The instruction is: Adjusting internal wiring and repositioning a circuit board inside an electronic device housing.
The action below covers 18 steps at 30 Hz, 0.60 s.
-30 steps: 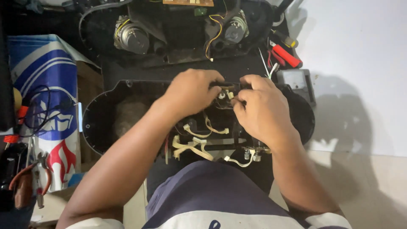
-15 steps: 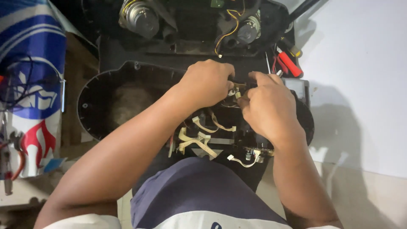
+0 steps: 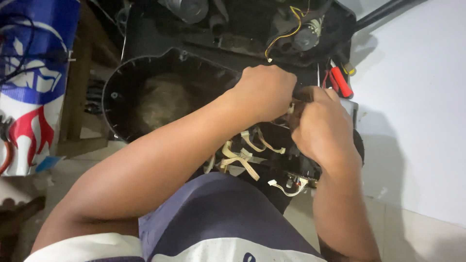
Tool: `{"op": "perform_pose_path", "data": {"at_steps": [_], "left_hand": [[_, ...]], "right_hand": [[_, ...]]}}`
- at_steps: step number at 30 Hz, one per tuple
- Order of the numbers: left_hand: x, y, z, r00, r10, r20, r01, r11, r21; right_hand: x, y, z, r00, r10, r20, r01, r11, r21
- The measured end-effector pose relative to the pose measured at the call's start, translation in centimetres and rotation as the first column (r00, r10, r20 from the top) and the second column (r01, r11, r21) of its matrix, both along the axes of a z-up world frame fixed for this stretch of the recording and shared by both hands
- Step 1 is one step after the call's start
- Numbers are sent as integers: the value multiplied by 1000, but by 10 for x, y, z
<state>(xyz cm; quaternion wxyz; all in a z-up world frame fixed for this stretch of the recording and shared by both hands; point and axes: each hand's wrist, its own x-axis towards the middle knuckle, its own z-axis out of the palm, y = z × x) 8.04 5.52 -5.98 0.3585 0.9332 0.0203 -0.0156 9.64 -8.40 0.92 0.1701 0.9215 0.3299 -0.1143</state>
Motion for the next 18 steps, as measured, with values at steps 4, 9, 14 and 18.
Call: {"op": "perform_pose_path", "data": {"at_steps": [4,9,14,18], "left_hand": [[4,-2,-4,999,-21,43,20,1000,6],[11,-4,-9,999,-28,26,28,1000,7],[8,-4,-10,998,-18,59,17,1000,10],[3,-2,-6,997,-7,80,10,999,-32]], "right_hand": [[-6,1,-2,998,-69,7,69,998,4],[2,-7,-14,999,-44,18,43,996,75],[-2,-7,-12,1000,-1,25,-1,996,93],[-5,-5,-12,999,-52,17,49,992,117]]}}
